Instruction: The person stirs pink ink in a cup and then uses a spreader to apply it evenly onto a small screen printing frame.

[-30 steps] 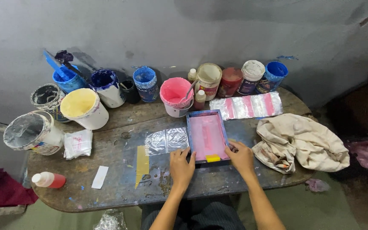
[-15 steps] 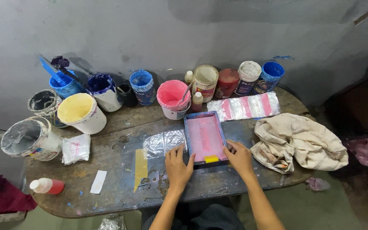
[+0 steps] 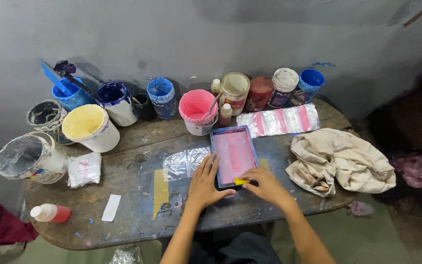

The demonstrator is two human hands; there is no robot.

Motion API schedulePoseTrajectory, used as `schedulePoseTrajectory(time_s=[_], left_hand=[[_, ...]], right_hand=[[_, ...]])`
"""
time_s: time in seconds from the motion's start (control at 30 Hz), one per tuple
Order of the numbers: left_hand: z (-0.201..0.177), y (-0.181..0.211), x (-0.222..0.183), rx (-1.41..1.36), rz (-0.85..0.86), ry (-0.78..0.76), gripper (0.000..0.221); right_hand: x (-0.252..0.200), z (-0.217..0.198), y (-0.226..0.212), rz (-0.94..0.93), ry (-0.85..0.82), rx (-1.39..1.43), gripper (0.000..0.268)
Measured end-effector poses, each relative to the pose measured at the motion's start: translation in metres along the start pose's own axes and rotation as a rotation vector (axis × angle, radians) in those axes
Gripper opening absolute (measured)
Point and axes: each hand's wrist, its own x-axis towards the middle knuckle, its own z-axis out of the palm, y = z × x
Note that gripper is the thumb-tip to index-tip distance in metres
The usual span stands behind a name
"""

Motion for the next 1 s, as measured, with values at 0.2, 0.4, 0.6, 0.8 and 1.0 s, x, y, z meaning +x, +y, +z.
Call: schedulePoseTrajectory(time_s=[0.2,0.4,0.6,0.8,1.0], left_hand=[[0.006,-0.001,0.000,0.089,-0.045,-0.033,0.109],[0.017,-0.002,0.002,0.117,-0.058,0.004,0.110],[0.023,-0.002,0.002,0.121,-0.071,0.014,0.111],[0.020,-0.001,0.003,0.098,-0.062,0.027,0.113],[0.025,-0.005,0.002,0.087,-0.061,0.061,0.114]], right_hand=[[0.016,-0.013,-0.020,-0.002,0.035,-0.032,0.020],[0.031,0.012,0.032,0.012,-0.037,-0.155,0.021],[0.041,-0.012,0.000,0.113,-0.201,-0.201,0.022],[0.058,-0.020,0.005,0.201,-0.339,-0.201,0.026],[0.064,-0.031,-0.001,0.235,-0.413,-0.156,0.028]])
